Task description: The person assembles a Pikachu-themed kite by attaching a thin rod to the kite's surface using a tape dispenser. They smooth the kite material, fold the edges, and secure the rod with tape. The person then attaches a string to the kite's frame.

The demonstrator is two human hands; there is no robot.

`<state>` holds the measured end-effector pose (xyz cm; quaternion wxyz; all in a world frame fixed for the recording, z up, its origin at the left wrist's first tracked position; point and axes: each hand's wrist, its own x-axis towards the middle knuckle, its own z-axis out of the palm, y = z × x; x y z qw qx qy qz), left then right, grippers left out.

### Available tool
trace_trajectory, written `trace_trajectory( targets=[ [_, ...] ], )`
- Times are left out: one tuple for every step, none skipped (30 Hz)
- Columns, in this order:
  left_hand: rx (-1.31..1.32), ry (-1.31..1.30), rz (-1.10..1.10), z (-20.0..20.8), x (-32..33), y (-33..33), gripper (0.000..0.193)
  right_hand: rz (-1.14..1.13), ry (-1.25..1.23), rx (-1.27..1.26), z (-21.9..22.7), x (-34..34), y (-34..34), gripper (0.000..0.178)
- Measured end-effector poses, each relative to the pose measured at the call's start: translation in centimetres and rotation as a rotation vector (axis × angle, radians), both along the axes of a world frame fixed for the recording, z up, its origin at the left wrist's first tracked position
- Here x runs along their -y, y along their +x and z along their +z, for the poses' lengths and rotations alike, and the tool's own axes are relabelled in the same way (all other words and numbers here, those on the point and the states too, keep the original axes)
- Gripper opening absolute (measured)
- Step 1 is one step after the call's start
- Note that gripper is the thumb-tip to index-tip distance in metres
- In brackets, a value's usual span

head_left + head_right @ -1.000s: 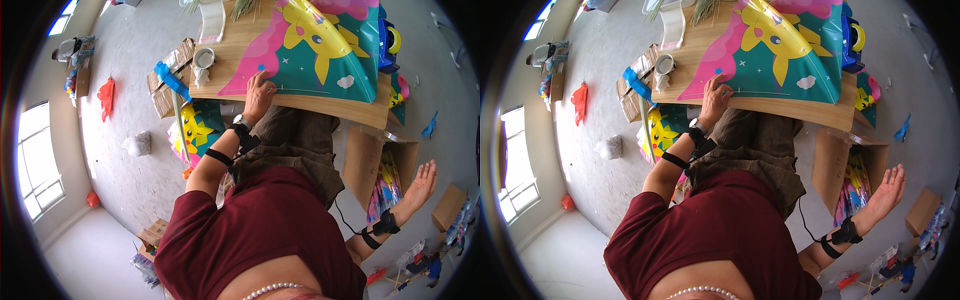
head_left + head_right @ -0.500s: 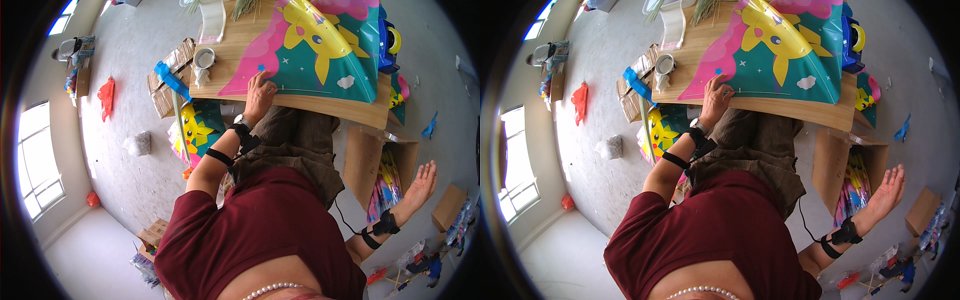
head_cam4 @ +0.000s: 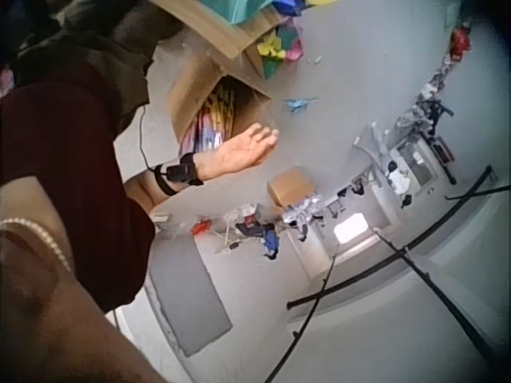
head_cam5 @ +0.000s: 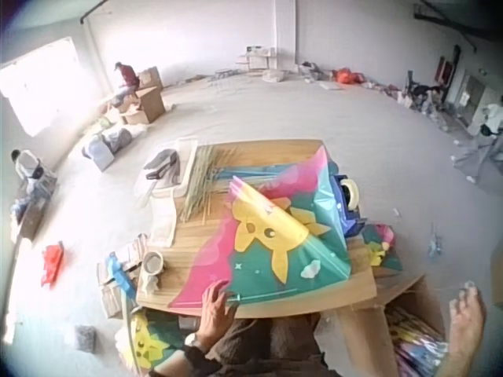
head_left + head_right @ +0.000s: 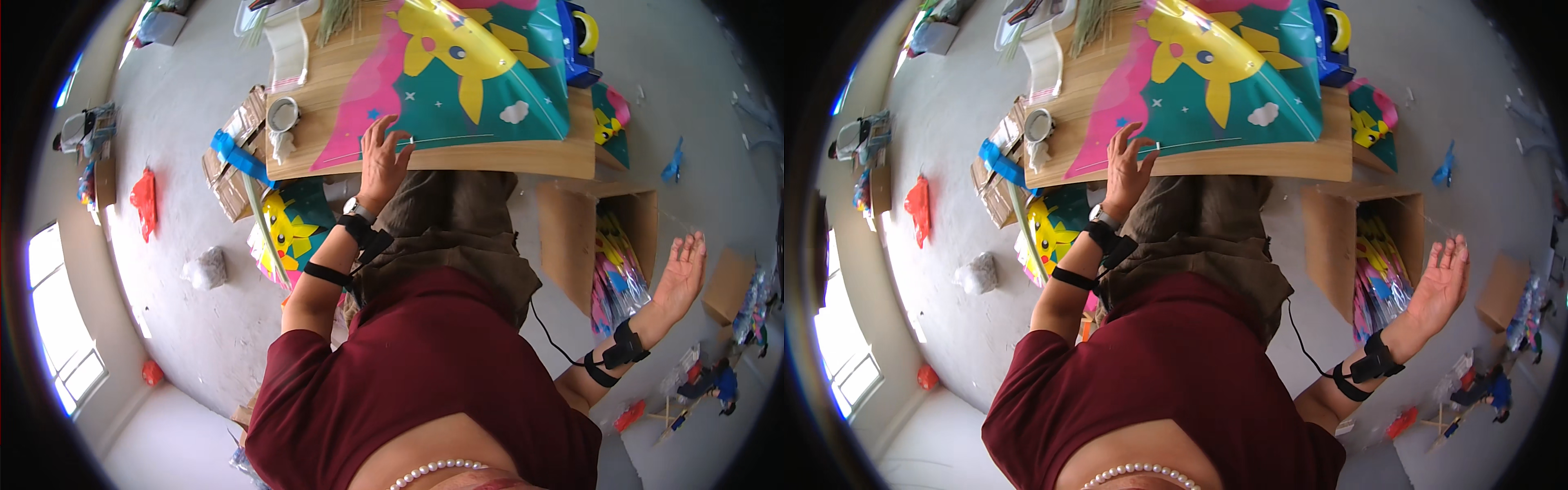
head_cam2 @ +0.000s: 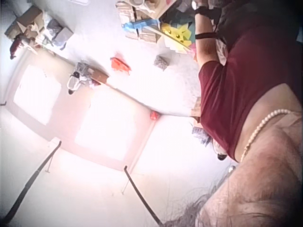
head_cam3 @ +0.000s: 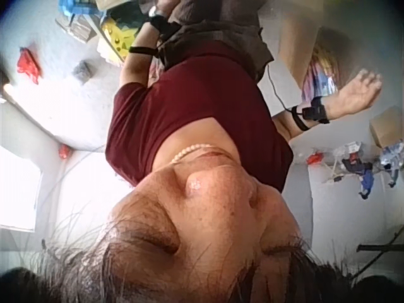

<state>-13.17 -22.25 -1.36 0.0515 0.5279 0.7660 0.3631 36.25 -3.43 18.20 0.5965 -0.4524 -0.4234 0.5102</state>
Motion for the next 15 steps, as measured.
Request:
trace_trajectory(
  targets=[
    [0.007,0.001,-0.023,0.5,-0.3,0.5,0.025,-0.007,0.004,0.006,0.5,0.3,0.6,0.029],
    [0.014,0.002,-0.046,1.0,-0.5,1.0,0.025,-0.014,0.009,0.012,1.0,0.6,1.2,0.029],
    [0.016,0.003,-0.068,1.6,-0.8,1.4,0.024,-0.020,0.014,0.015,1.5,0.8,1.6,0.029],
    [0.027,0.011,-0.093,2.2,-1.2,1.9,0.024,-0.026,0.019,0.017,2.1,1.1,1.9,0.029],
    [0.039,0.019,-0.118,2.7,-1.5,2.6,0.024,-0.022,0.033,0.031,2.8,1.6,2.2,0.029],
    [0.051,0.026,-0.141,3.4,-1.8,3.2,0.024,-0.016,0.047,0.046,3.7,2.1,2.0,0.029],
    [0.067,0.022,-0.170,4.2,-2.1,3.9,0.025,-0.010,0.061,0.061,4.6,2.5,1.9,0.029],
    [0.083,0.017,-0.200,4.9,-2.3,4.6,0.025,0.030,0.062,0.070,5.4,2.7,2.0,0.028],
    [0.102,0.016,-0.232,5.5,-2.6,5.5,0.026,0.067,0.068,0.083,6.2,2.9,2.1,0.028],
    [0.152,0.024,-0.292,5.8,-2.9,6.3,0.027,0.105,0.073,0.097,7.1,3.0,2.0,0.028],
    [0.201,0.031,-0.353,6.2,-3.2,7.2,0.028,0.131,0.071,0.104,7.8,3.2,1.8,0.028],
    [0.253,0.043,-0.412,6.5,-3.5,8.2,0.029,0.159,0.072,0.116,8.7,3.3,1.3,0.028],
    [0.269,0.059,-0.489,7.4,-3.8,9.1,0.034,0.185,0.069,0.124,9.5,3.5,0.7,0.028],
    [0.315,0.051,-0.547,8.1,-4.1,10.2,0.035,0.191,0.068,0.145,10.4,3.9,-0.1,0.027],
    [0.361,0.045,-0.601,8.7,-4.4,11.3,0.036,0.201,0.068,0.166,11.3,4.3,-1.2,0.027]
  ],
)
